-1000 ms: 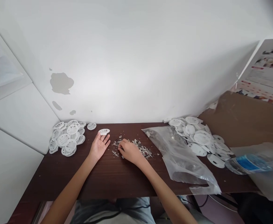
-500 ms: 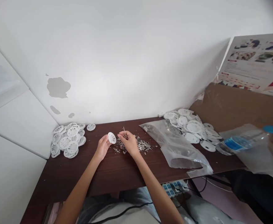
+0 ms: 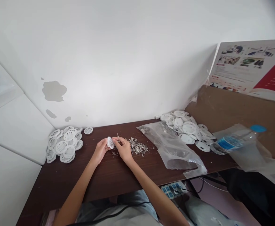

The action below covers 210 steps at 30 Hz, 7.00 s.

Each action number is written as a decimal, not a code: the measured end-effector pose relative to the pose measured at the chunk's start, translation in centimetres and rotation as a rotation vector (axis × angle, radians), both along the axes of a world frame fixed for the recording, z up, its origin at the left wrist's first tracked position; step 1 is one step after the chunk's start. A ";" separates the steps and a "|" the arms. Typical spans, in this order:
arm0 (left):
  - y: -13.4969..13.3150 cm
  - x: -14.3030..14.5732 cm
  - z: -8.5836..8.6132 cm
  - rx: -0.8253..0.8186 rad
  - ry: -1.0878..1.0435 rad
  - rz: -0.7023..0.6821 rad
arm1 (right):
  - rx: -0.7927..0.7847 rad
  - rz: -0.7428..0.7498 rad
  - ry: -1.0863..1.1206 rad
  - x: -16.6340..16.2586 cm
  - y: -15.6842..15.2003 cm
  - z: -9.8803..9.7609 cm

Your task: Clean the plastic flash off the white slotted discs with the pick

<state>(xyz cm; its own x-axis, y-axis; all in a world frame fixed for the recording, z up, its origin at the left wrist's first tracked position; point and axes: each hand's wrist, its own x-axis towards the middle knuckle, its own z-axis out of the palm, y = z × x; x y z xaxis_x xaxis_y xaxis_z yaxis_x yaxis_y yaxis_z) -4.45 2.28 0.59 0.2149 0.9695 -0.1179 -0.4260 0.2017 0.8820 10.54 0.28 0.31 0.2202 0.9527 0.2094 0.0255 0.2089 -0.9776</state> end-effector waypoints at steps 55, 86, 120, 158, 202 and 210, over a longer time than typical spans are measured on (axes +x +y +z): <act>-0.4 0.4 -1.1 0.123 0.114 -0.057 | -0.020 0.007 -0.120 0.6 -0.7 -0.6; -0.3 -0.3 -1.0 0.027 -0.033 0.042 | 0.077 0.315 -0.272 1.2 -2.5 -0.2; -0.6 0.5 -0.4 0.093 0.106 0.078 | 0.024 0.027 -0.636 0.8 -2.6 -0.2; -0.4 0.3 -0.5 0.083 0.128 0.071 | -0.021 0.036 -0.643 0.8 -2.8 0.2; -0.4 0.3 -0.1 0.056 0.136 0.087 | 0.004 0.031 -0.603 0.9 -2.7 0.5; -0.5 0.3 0.0 0.062 0.146 0.084 | 0.005 0.024 -0.624 0.8 -2.7 0.6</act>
